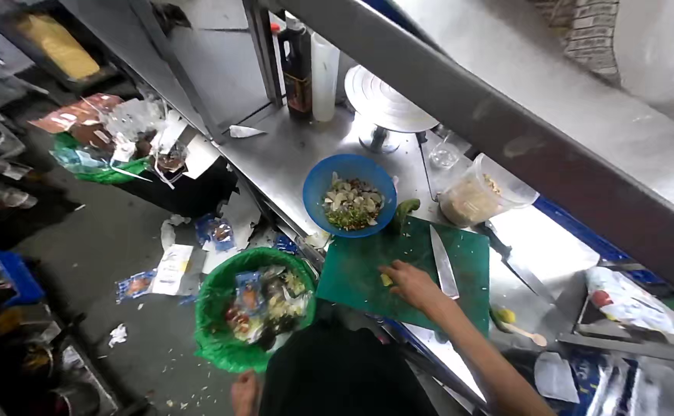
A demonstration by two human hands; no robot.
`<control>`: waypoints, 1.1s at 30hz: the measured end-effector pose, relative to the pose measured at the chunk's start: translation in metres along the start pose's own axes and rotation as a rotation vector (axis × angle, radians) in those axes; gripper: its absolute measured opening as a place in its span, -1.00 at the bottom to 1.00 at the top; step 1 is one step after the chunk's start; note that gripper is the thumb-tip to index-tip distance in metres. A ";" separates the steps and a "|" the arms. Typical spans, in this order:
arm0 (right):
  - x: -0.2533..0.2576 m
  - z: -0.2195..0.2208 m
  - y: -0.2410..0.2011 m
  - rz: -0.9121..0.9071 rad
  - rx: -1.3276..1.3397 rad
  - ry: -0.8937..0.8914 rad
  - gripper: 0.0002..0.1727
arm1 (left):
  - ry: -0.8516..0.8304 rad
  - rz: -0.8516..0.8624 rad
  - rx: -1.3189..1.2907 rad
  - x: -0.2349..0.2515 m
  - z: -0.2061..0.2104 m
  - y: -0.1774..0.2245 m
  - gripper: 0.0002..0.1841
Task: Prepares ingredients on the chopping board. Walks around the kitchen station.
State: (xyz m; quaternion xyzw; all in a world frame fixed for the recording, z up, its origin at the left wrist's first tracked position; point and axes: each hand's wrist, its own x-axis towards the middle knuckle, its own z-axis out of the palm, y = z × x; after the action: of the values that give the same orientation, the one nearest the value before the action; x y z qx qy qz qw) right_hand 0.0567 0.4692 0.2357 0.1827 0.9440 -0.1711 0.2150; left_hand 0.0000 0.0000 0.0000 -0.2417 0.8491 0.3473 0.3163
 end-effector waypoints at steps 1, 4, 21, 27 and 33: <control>0.001 0.016 0.006 -0.019 0.001 0.001 -0.43 | 0.042 0.117 0.036 -0.002 -0.004 0.018 -0.58; 0.001 0.036 0.014 -0.071 0.052 0.099 -0.59 | 0.118 0.559 0.081 -0.033 -0.012 0.097 -0.61; 0.065 -0.129 -0.052 -0.250 0.029 0.481 -0.65 | -0.508 1.049 -0.229 -0.181 0.059 0.458 -0.65; 0.110 -0.136 -0.041 -0.283 -0.083 0.397 -0.74 | -0.498 0.930 -0.301 -0.158 0.066 0.482 -0.64; 0.129 -0.143 -0.050 -0.163 -0.050 0.294 -0.70 | -0.264 1.006 -0.349 -0.136 0.017 0.429 -0.65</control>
State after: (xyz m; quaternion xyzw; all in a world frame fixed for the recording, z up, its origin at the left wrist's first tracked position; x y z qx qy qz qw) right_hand -0.1221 0.5178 0.3089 0.1233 0.9809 -0.1360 0.0642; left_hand -0.1716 0.3141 0.2739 0.1908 0.7428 0.6188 0.1702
